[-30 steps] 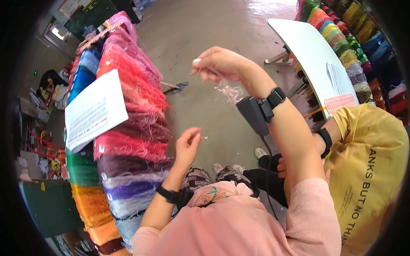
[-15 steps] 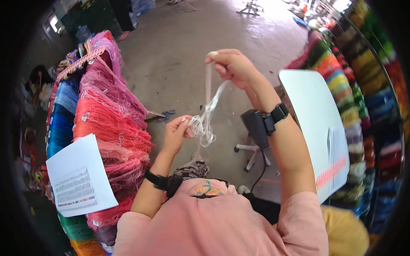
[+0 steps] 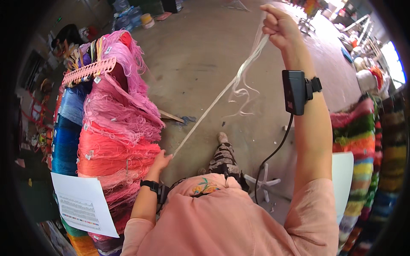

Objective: The person sorts embroidery thread by pulling strands from bundles, looping them through holes in a plastic organizer, and tying them. They refer to a printed chart while handling pink and white thread from different bundles.

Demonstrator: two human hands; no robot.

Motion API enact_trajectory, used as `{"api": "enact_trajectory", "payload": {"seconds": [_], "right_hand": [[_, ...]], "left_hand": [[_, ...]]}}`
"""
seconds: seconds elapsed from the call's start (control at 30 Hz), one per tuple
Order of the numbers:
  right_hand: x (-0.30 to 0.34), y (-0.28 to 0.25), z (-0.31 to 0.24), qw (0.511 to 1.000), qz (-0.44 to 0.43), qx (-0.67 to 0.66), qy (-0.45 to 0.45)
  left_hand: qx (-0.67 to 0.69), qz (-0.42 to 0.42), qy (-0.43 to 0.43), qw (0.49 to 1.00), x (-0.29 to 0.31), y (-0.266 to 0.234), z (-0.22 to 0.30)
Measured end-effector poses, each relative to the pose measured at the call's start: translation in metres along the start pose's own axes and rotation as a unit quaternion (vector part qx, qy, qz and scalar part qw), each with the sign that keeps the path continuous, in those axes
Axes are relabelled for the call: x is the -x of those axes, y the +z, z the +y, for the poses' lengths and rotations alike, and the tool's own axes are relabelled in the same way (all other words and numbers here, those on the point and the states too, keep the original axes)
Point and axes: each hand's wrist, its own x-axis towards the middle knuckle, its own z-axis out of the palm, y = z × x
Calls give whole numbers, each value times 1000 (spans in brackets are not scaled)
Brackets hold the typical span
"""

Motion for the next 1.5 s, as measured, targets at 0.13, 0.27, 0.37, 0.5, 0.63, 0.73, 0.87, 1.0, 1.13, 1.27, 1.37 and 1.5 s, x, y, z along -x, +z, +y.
{"api": "enact_trajectory", "payload": {"seconds": [0.13, 0.27, 0.37, 0.5, 0.63, 0.73, 0.87, 1.0, 1.13, 1.27, 1.37, 1.5], "right_hand": [[-59, 12, 51, 936, -109, 302, 143], [-95, 17, 77, 947, -195, 145, 210], [-119, 26, 95, 912, -284, 135, 261], [-128, 43, 110, 854, -364, 182, 323], [-149, 41, 126, 831, -416, 185, 320], [-167, 34, 149, 836, -398, 167, 337], [-183, 57, 166, 856, -377, 113, 335], [-186, 78, 198, 841, -404, 7, 360], [-181, 89, 220, 813, -410, 18, 412], [-203, 83, 236, 760, -457, 68, 457], [-227, 84, 245, 744, -476, 27, 468], [-282, 98, 242, 698, -545, 8, 466]], "left_hand": [[62, 93, 4, 994, -45, -30, 67], [455, 51, 81, 885, -60, -92, 230], [557, -31, 147, 817, -85, -114, 314], [724, -105, 119, 672, -125, -127, 373], [715, -184, 181, 650, -170, -141, 371], [798, -98, 116, 583, -191, -166, 365], [833, -169, 108, 515, -208, -173, 355], [772, -177, 78, 605, -209, -159, 333], [828, -139, 110, 531, -218, -159, 302], [855, 7, 87, 511, -225, -179, 294], [879, 60, 89, 464, -233, -184, 299], [853, 93, 156, 490, -254, -217, 335]]}}
